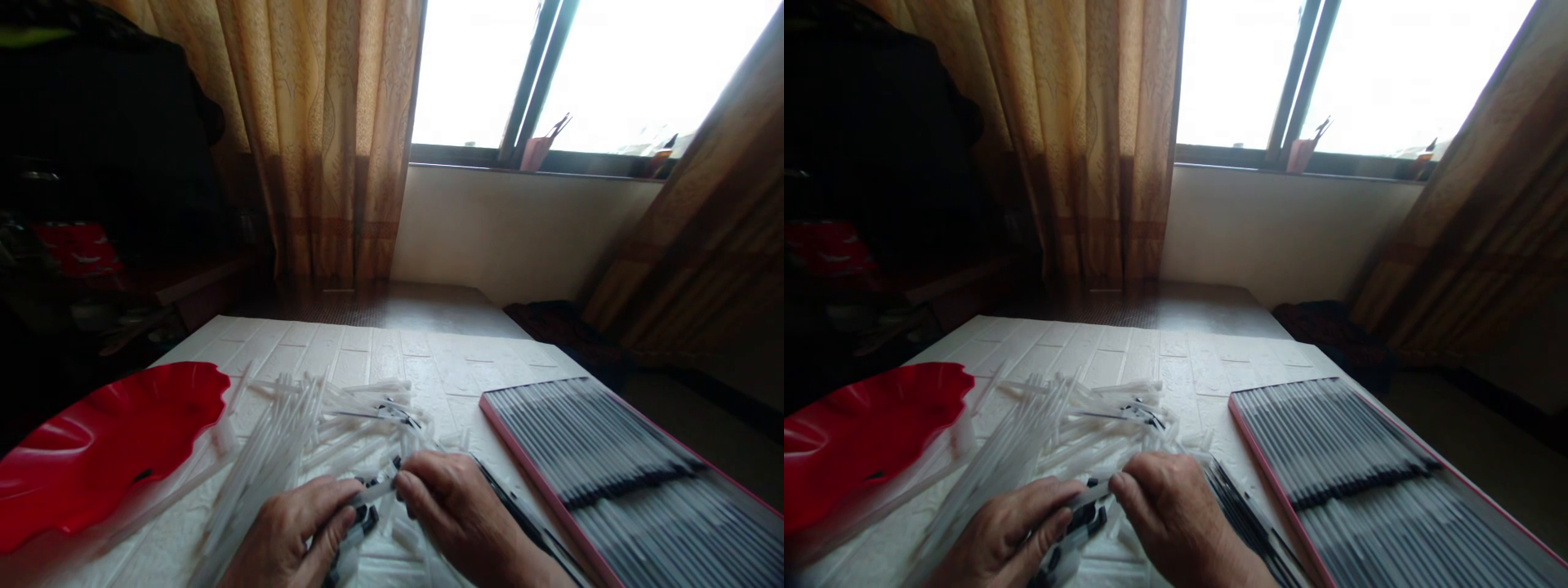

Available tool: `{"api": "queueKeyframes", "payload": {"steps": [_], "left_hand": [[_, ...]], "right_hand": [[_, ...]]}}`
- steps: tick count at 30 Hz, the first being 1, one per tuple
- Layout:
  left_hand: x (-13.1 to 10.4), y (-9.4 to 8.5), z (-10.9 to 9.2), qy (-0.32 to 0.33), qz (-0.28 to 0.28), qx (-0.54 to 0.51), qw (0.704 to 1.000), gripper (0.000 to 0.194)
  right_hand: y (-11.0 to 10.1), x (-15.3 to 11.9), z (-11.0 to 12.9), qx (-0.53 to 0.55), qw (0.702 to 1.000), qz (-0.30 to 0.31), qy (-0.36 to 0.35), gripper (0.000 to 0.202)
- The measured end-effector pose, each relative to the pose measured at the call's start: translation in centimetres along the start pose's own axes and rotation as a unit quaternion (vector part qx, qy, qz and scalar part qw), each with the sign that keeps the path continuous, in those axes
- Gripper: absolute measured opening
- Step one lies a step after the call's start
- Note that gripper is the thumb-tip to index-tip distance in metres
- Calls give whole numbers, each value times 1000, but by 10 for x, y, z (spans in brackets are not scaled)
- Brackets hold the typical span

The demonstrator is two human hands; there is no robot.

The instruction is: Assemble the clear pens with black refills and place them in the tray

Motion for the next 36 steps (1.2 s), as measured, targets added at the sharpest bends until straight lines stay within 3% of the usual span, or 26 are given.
{"api": "queueKeyframes", "payload": {"steps": [9, 14, 19, 27, 29, 32, 36], "left_hand": [[0, 0, 2, -5, 17, 19, 1000, 21], [0, 1, 0, -2, 30, 18, 999, 21], [0, 5, -3, 11, 66, 16, 998, 23], [0, 5, -3, 14, 65, 10, 998, 21], [0, 3, -1, 12, 54, 4, 998, 21], [-1, 2, 2, 0, 48, -2, 999, 20], [-2, 1, 2, 7, 30, 6, 1000, 21]], "right_hand": [[-8, -2, 5, 19, 999, -14, -43, 12], [-9, -2, 5, 28, 999, 6, -34, 10], [-1, -2, 1, -37, 998, 43, -4, 37], [13, 0, -9, 25, 995, 87, 40, 55], [8, 0, -7, 24, 997, 69, 31, 48], [-2, -1, -3, 37, 999, 32, 20, 19], [-7, -4, 1, 61, 998, 15, 5, 6]]}}
Point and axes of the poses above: each hand's wrist, its own x-axis towards the middle knuckle, its own y-axis out of the palm, z = x × y, the point moved 6 cm from there along x, towards the middle knuckle
